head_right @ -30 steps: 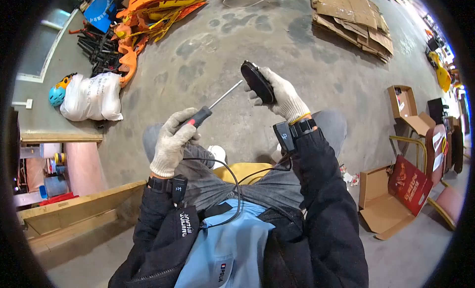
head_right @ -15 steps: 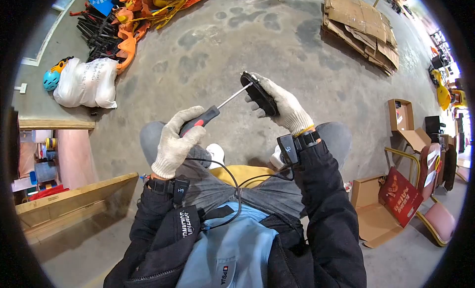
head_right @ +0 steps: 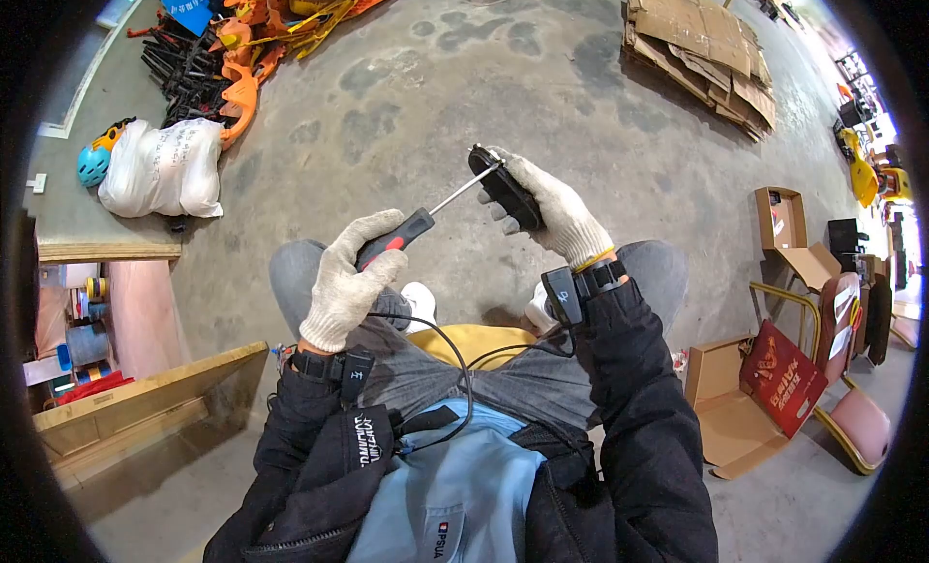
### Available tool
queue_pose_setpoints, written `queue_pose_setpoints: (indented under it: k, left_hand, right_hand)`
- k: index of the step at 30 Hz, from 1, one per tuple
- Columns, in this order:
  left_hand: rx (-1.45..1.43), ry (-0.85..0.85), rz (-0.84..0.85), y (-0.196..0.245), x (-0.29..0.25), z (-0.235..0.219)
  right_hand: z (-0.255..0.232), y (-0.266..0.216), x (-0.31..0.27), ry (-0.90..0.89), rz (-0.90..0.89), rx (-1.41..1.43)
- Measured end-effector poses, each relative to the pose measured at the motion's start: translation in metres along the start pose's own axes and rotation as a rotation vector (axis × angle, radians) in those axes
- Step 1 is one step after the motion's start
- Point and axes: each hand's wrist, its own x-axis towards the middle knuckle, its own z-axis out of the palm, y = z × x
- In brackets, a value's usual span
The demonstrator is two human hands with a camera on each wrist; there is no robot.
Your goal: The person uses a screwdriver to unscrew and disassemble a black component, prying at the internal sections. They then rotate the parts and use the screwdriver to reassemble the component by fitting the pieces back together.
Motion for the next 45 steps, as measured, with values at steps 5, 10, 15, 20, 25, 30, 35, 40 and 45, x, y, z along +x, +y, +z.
queue_pose_setpoints:
  k: [5,10,15,20,25,30,35,40,45]
  left_hand:
    - [0.058,0.001,0.063,0.0,0.001,0.001]
    - [0.114,0.005,0.206,-0.001,0.001,0.001]
    - [0.332,0.035,0.404,0.0,0.002,0.002]
    - [0.604,0.075,0.596,0.001,0.008,0.002]
    - [0.596,0.079,0.593,0.001,0.005,0.006]
    - [0.266,0.011,0.356,0.008,-0.001,0.004]
    - [0.196,0.018,0.221,0.014,-0.001,0.0]
    - [-0.695,-0.158,-0.447,0.001,0.015,-0.018]
    - [-0.262,-0.1,-0.22,-0.007,0.013,-0.006]
  right_hand:
    - [0.0,0.0,-0.001,0.007,0.002,-0.026]
    - [0.003,-0.001,-0.002,0.032,-0.012,-0.089]
    - [0.002,-0.001,-0.002,0.045,0.021,-0.093]
    - [0.003,-0.002,-0.002,0.086,0.031,-0.129]
    - [0.007,-0.008,-0.004,0.04,-0.042,-0.146]
    - [0.008,-0.011,-0.006,0.021,-0.055,-0.282]
    - [0.009,-0.009,-0.008,0.019,-0.074,-0.297]
    - [0.004,-0.005,-0.007,-0.001,-0.096,-0.338]
    - [0.001,-0.004,-0.005,0.085,-0.019,-0.328]
